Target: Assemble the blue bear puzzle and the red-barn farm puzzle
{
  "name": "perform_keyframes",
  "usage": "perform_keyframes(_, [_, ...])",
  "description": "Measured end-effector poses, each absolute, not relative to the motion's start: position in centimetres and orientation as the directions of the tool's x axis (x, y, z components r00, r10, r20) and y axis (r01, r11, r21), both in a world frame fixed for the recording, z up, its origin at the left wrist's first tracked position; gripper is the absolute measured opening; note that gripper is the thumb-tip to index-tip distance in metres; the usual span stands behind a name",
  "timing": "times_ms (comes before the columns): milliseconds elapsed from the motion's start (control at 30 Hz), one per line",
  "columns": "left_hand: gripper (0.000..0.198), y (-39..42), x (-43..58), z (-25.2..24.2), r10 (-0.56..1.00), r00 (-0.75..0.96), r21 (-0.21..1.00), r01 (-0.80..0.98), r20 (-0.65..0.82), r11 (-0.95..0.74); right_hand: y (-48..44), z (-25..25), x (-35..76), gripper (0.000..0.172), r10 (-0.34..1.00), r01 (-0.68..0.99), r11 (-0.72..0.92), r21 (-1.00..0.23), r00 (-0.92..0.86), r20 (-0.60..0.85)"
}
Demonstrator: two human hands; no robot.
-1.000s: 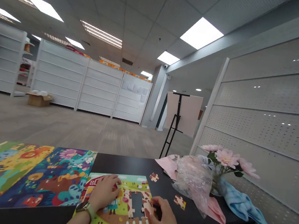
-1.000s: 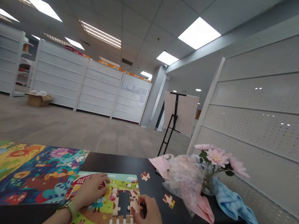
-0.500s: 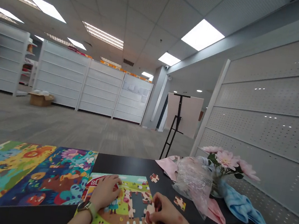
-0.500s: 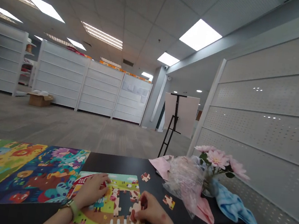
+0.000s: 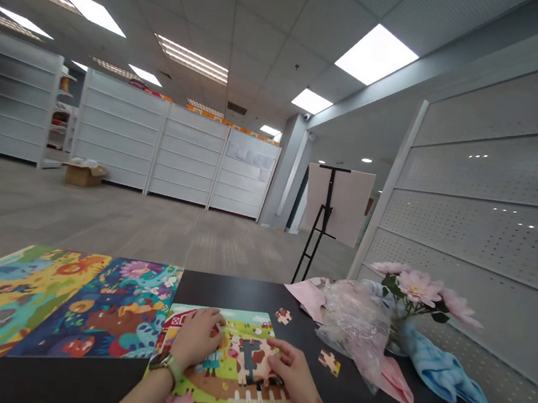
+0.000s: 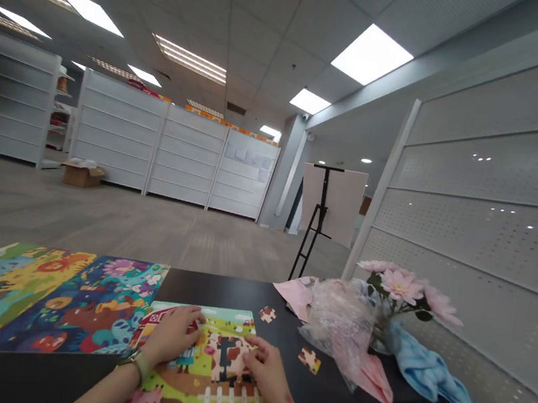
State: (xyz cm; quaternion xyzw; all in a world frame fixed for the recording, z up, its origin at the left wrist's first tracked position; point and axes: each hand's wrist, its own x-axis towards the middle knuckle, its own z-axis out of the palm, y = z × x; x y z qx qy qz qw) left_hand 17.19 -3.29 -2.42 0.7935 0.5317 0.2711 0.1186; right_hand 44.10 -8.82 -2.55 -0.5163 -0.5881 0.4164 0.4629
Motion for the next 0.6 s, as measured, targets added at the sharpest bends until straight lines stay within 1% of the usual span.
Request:
perform_keyframes(33, [0.031,-3.3,17.2,-2.4,0.908,0.288,0.475,0.780,0.304,-0.407,-8.9,-2.5,43.9,0.047,0.991,0.251,0.135,-0.959,-0.037,0.130])
perform_keyframes(133, [0.029,-3.3,17.2,-2.3,0.908,0.290,0.474,0.781,0.302,-0.407,-9.4,-2.5,43.3,0.034,0.985,0.359,0.171,-0.918,-0.039,0.168])
perform_keyframes(233, [0.028,-3.4,17.1,-2.2,0.910,0.290,0.474,0.782,0.298,-0.405,-9.7,-2.4,42.9,0.026,0.976,0.508,0.206,-0.836,-0.049,0.211])
perform_keyframes(367, [0.029,-3.5,17.1,-2.1,0.911,0.289,0.472,0.785,0.293,-0.401,-9.9,-2.4,43.1,0.028,0.969,0.646,0.214,-0.733,-0.046,0.243])
perform_keyframes(467, [0.030,-3.5,17.2,-2.1,0.913,0.287,0.471,0.788,0.290,-0.397,-9.8,-2.6,43.7,0.033,0.961,0.699,0.214,-0.682,-0.026,0.275])
perform_keyframes(600, [0.029,-3.5,17.2,-2.0,0.915,0.284,0.470,0.790,0.288,-0.393,-9.7,-2.8,43.9,0.037,0.965,0.734,0.198,-0.650,-0.029,0.262])
